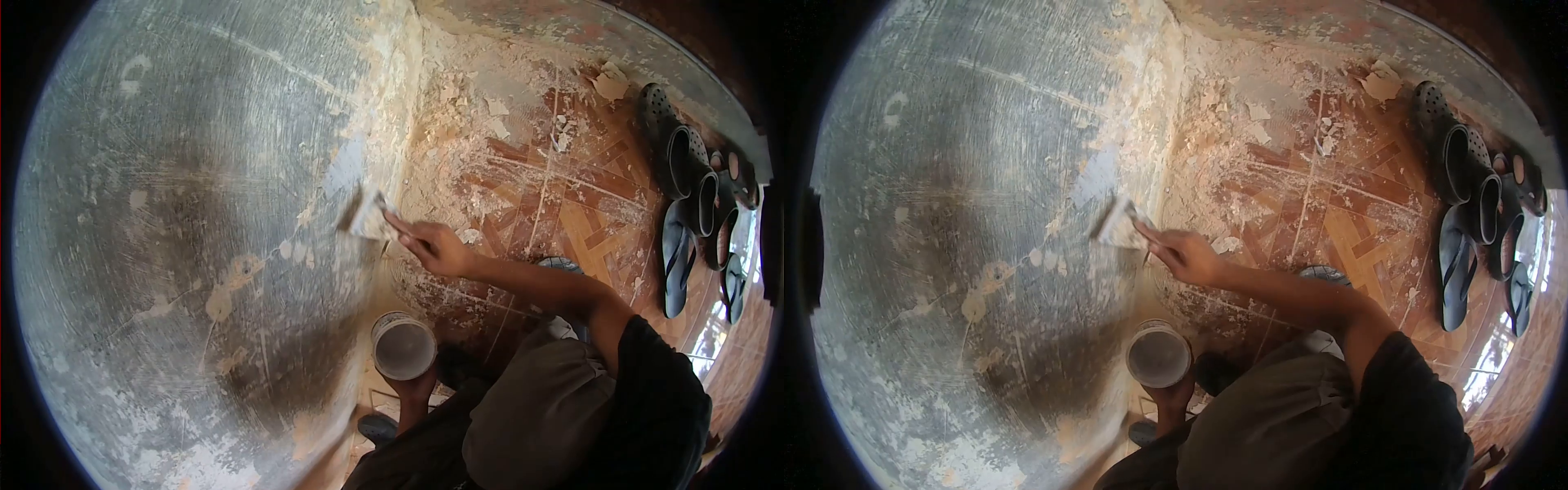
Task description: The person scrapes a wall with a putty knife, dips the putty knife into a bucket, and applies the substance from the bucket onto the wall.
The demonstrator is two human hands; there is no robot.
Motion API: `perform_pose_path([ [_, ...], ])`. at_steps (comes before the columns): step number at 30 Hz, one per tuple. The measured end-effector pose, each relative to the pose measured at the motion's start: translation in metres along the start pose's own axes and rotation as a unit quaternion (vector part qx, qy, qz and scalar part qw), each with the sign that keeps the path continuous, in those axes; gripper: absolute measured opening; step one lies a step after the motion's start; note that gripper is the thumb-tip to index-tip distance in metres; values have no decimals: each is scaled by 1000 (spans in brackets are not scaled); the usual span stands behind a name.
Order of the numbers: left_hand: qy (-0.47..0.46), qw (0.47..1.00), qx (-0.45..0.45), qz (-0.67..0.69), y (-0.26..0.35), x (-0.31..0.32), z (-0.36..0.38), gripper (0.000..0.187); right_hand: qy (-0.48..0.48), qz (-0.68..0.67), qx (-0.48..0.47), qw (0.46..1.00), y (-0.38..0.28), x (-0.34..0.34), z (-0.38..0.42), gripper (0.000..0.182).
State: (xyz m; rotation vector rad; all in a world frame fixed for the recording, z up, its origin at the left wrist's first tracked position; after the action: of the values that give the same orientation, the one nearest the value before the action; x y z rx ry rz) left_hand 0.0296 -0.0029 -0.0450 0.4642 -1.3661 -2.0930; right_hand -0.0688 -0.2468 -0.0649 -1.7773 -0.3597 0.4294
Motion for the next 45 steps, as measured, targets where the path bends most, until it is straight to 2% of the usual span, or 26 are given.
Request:
perform_pose_path([
  [3, -8, 996, 19, -86, -12, -10, -6, 72, 80, 47, -31, 995, -15, -13, -51, 54],
  [5, -17, 953, 116, -280, -8, -12, -6, 77, 99, 36, -91, 990, -17, -11, -77, 54],
  [7, 42, 998, -33, -33, 7, 0, -1, 77, 98, 3, -82, 992, 13, 13, -80, 55],
  [8, 43, 998, -21, -52, 9, 3, -1, 72, 96, -14, -80, 992, 31, 25, -79, 55],
  [9, 44, 997, -9, -70, 11, 5, -2, 68, 70, -49, -12, 996, 40, 38, -69, 55],
  [10, 13, 968, 85, -234, 7, 4, -2, 61, 69, -89, 24, 993, 45, 49, -53, 53],
  [12, 22, 981, 54, -183, 4, 3, 5, 62, 121, -85, -45, 988, 58, 72, -20, 52],
  [13, 59, 995, -65, 38, 6, 12, 7, 70, 119, -75, -54, 989, 50, 70, -9, 52],
  [15, 92, 949, -165, 251, 3, 18, 8, 80, 1, -26, 27, 999, 41, 46, 17, 51],
  [16, 93, 953, -155, 245, 2, 15, 7, 79, 8, -23, 28, 999, 30, 37, 11, 52],
  [18, 56, 991, -76, 99, 3, 12, 2, 80, 22, -15, 32, 999, 15, 12, -4, 55],
  [19, 18, 999, -4, -44, 6, 12, 1, 80, 45, 31, 17, 998, 2, 0, -22, 56],
  [23, -6, 931, 132, -341, 13, 12, 0, 77, 117, 78, -53, 989, 4, -2, -71, 57],
  [24, 30, 987, 32, -153, 10, 8, -1, 76, 109, 61, -42, 991, 18, 9, -72, 57],
  [25, 66, 995, -69, 42, 7, 11, 0, 74, 101, 44, -33, 993, 32, 19, -72, 57],
  [27, 62, 994, -67, 56, 9, 17, -1, 71, 85, 3, -20, 996, 58, 37, -45, 57],
  [28, 24, 991, 32, -130, 15, 21, 2, 70, 77, -18, -10, 997, 64, 40, -27, 58],
  [29, -17, 942, 130, -308, 21, 29, 6, 69, 38, -9, 9, 999, 66, 37, -15, 58],
  [31, 44, 998, -52, -10, 8, 22, 4, 70, 21, 15, 10, 1000, 59, 25, 2, 58],
  [33, 41, 998, -37, -27, 10, 17, 0, 71, 32, -14, -6, 999, 35, 13, 0, 59],
  [34, 7, 979, 66, -191, 12, 14, -2, 72, 45, -2, -7, 999, 21, 2, -12, 59],
  [35, -26, 923, 164, -348, 15, 17, 0, 73, 57, 10, -5, 998, 7, -5, -28, 60],
  [38, -73, 915, 135, -373, 16, 21, 6, 55, 100, 23, -42, 994, 3, -1, -69, 59],
  [40, -51, 992, 29, -109, -1, 4, 5, 50, 117, 5, -43, 992, 11, 12, -75, 59],
  [43, 39, 976, -119, 179, -12, 2, 0, 65, 125, -66, 21, 990, 24, 38, -55, 56],
  [45, 38, 993, -91, 64, -7, 3, 2, 77, 107, -87, 21, 990, 30, 53, -28, 56],
])
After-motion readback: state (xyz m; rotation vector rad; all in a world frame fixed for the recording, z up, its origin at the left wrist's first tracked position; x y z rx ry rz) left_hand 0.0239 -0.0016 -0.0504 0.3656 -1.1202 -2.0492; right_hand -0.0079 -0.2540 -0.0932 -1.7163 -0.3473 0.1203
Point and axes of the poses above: each hand's wrist, its own z-axis away from the middle knuckle, its own x-axis out of the palm, y = z × x, the point moved 5 cm from there along -z, towards the middle knuckle, and after that the axes turned 4 degrees about y, right-handed, at the moved point
